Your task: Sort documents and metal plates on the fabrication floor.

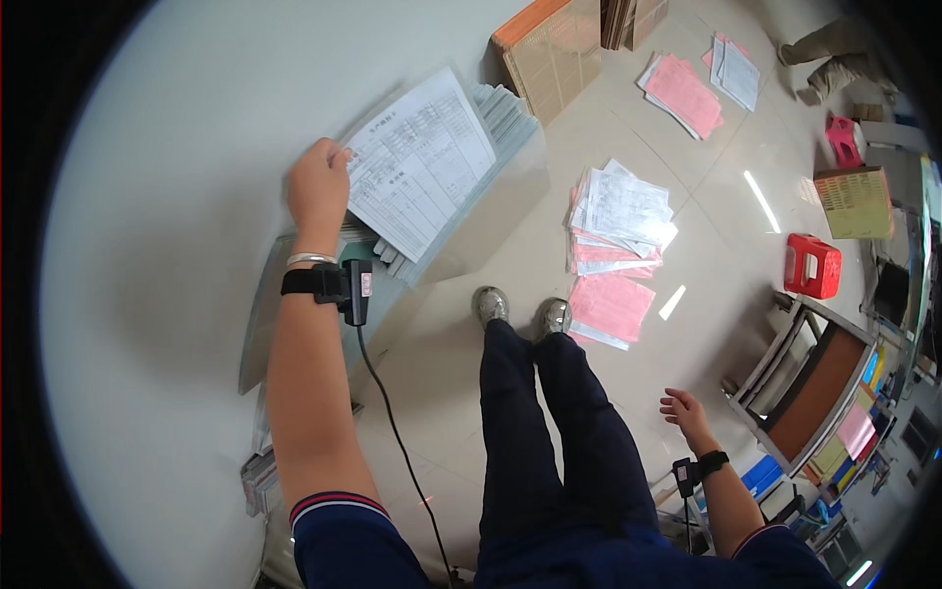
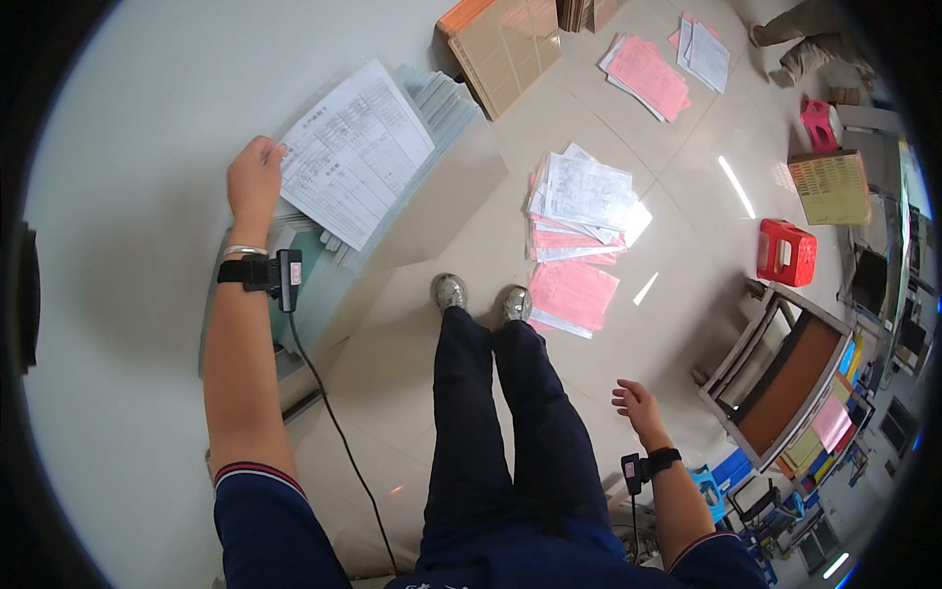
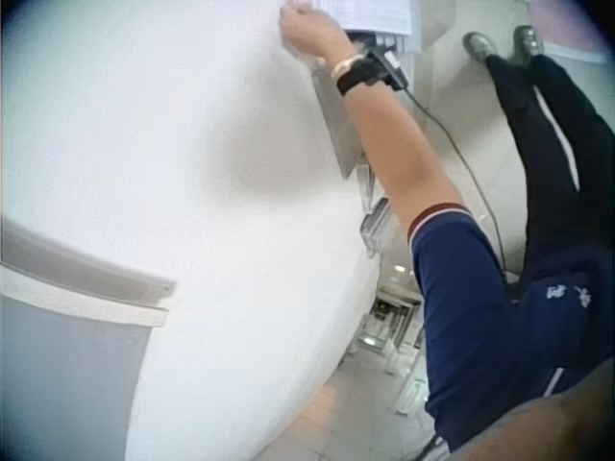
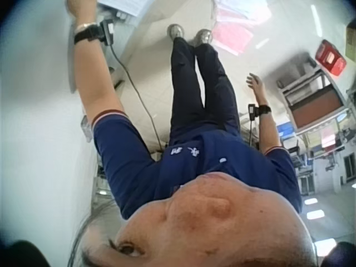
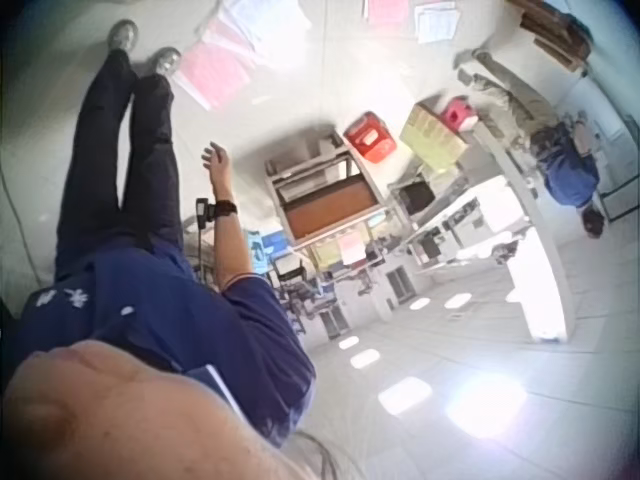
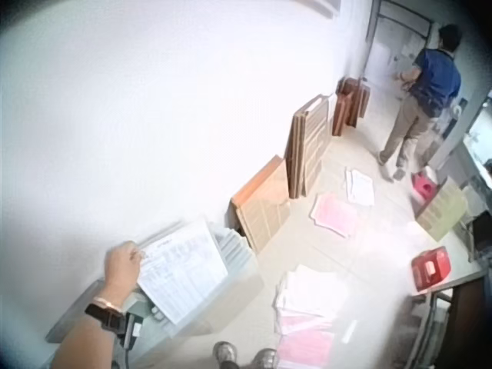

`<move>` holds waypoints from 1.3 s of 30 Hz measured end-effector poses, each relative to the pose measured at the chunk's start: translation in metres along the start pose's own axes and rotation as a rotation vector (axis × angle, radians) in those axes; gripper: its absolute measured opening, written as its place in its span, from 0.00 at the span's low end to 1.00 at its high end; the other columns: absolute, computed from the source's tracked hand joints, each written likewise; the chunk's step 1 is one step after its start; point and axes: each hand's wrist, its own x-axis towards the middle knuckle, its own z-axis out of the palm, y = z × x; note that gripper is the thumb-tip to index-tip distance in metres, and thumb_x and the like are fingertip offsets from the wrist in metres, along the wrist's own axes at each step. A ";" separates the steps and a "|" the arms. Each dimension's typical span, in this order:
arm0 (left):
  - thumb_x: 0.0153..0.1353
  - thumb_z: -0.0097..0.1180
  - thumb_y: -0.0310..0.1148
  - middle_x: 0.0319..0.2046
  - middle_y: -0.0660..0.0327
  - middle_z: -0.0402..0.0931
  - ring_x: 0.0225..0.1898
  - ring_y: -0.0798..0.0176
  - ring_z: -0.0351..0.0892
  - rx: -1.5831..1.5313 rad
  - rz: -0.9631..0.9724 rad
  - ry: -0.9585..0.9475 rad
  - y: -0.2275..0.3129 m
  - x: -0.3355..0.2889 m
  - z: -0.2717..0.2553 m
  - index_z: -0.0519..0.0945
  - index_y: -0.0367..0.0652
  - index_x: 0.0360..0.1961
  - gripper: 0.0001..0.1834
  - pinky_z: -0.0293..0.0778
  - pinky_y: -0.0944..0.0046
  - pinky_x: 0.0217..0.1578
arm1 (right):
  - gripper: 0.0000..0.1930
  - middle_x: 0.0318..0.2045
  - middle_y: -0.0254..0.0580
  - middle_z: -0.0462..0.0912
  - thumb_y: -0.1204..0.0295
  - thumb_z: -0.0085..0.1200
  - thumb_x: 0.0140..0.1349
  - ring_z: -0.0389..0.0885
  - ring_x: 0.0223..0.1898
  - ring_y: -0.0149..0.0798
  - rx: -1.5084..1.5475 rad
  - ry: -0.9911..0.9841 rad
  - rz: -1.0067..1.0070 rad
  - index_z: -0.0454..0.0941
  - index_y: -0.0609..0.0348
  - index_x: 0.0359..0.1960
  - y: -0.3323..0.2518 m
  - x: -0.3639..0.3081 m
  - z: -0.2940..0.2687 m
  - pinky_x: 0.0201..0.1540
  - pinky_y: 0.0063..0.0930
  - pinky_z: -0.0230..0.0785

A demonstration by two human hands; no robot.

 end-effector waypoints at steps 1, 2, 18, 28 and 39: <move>0.54 0.54 0.36 0.26 0.54 0.76 0.29 0.51 0.75 -0.007 -0.053 -0.004 -0.002 0.000 -0.003 0.75 0.39 0.27 0.10 0.69 0.59 0.30 | 0.16 0.41 0.43 0.77 0.71 0.37 0.64 0.78 0.38 0.32 -0.006 0.000 -0.001 0.69 0.61 0.51 -0.003 0.001 -0.003 0.39 0.22 0.70; 0.54 0.54 0.37 0.27 0.53 0.77 0.30 0.50 0.75 -0.013 -0.106 -0.008 -0.005 0.000 -0.003 0.75 0.38 0.28 0.11 0.69 0.59 0.31 | 0.16 0.41 0.43 0.77 0.71 0.37 0.64 0.78 0.38 0.32 -0.015 0.002 0.000 0.69 0.61 0.51 -0.005 0.002 -0.004 0.39 0.22 0.70; 0.54 0.53 0.38 0.29 0.56 0.78 0.32 0.54 0.76 0.004 -0.148 -0.023 -0.036 0.014 0.015 0.76 0.40 0.30 0.12 0.69 0.60 0.33 | 0.15 0.40 0.41 0.78 0.73 0.38 0.63 0.77 0.38 0.31 -0.085 -0.114 0.027 0.69 0.61 0.50 -0.012 0.007 0.035 0.40 0.23 0.70; 0.54 0.53 0.39 0.27 0.57 0.78 0.31 0.53 0.76 -0.004 -0.163 0.018 -0.035 0.012 0.014 0.78 0.44 0.29 0.10 0.70 0.59 0.31 | 0.15 0.39 0.40 0.78 0.72 0.38 0.63 0.77 0.38 0.31 -0.061 -0.085 0.045 0.69 0.61 0.50 -0.017 0.007 0.034 0.39 0.22 0.70; 0.56 0.53 0.33 0.29 0.58 0.78 0.33 0.63 0.77 -0.301 -0.028 0.091 -0.059 -0.004 0.016 0.76 0.35 0.36 0.12 0.70 0.66 0.35 | 0.15 0.40 0.42 0.78 0.73 0.38 0.63 0.77 0.38 0.32 -0.065 -0.130 0.004 0.69 0.61 0.50 -0.029 0.008 0.050 0.40 0.23 0.70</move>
